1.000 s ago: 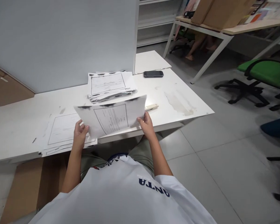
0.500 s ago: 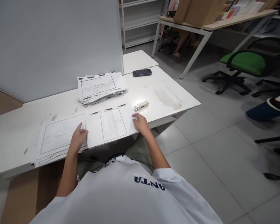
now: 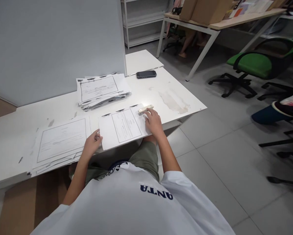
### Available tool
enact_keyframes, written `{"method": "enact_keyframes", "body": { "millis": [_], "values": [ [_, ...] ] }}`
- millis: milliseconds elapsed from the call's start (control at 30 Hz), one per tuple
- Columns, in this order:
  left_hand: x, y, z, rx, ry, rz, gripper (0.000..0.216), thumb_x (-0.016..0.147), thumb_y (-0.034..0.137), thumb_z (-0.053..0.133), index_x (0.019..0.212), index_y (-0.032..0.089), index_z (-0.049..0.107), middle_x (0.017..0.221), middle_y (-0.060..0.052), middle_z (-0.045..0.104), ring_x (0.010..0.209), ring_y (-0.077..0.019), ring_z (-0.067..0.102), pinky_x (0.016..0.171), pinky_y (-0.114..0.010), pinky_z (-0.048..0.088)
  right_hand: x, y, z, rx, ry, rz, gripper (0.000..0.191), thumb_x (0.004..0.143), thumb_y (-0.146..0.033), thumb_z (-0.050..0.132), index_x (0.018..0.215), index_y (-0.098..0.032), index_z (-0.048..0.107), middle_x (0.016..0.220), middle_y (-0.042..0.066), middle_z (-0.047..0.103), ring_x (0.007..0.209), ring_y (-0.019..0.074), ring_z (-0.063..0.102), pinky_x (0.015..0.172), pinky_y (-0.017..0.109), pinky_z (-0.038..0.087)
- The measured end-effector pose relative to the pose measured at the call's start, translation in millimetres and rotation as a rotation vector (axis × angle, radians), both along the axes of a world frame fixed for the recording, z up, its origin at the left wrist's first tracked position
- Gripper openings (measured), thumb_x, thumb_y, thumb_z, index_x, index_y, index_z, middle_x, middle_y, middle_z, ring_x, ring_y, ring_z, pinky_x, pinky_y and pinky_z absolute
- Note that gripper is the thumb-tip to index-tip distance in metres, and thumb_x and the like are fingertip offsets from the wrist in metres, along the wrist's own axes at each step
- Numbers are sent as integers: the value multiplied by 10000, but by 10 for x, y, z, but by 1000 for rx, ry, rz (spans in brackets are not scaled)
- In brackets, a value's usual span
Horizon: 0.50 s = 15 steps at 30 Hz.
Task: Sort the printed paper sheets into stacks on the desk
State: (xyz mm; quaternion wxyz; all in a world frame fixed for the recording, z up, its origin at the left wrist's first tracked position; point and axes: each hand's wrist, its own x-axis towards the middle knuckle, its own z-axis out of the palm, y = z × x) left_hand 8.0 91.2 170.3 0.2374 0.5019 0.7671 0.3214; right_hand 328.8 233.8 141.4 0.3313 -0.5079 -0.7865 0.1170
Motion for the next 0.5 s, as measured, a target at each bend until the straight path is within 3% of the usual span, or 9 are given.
{"method": "enact_keyframes", "body": {
  "millis": [133,333,500],
  "values": [
    [98,-1,1,-27,153,-7,519,845,278,573,1353,173,545,938,-42,650,754,-185,580,790,-309,475,-77,45,56,50,-96,88,491,850,-97,413,1305,-197,570,1383,110,543,1319,278,440,1081,470,370],
    [163,40,16,-103,239,12,565,873,295,568,1408,142,469,898,-65,618,851,-241,597,765,-311,452,-188,73,89,49,-178,-8,492,840,-64,396,1269,-173,612,1294,148,588,1197,295,514,974,448,399],
    [168,38,48,-98,245,-15,459,870,247,557,1323,187,517,846,-41,597,802,-226,579,699,-286,412,-232,115,98,60,-168,-72,458,839,-54,404,1190,-192,665,1204,140,623,1125,289,529,936,438,385]
  ]
}}
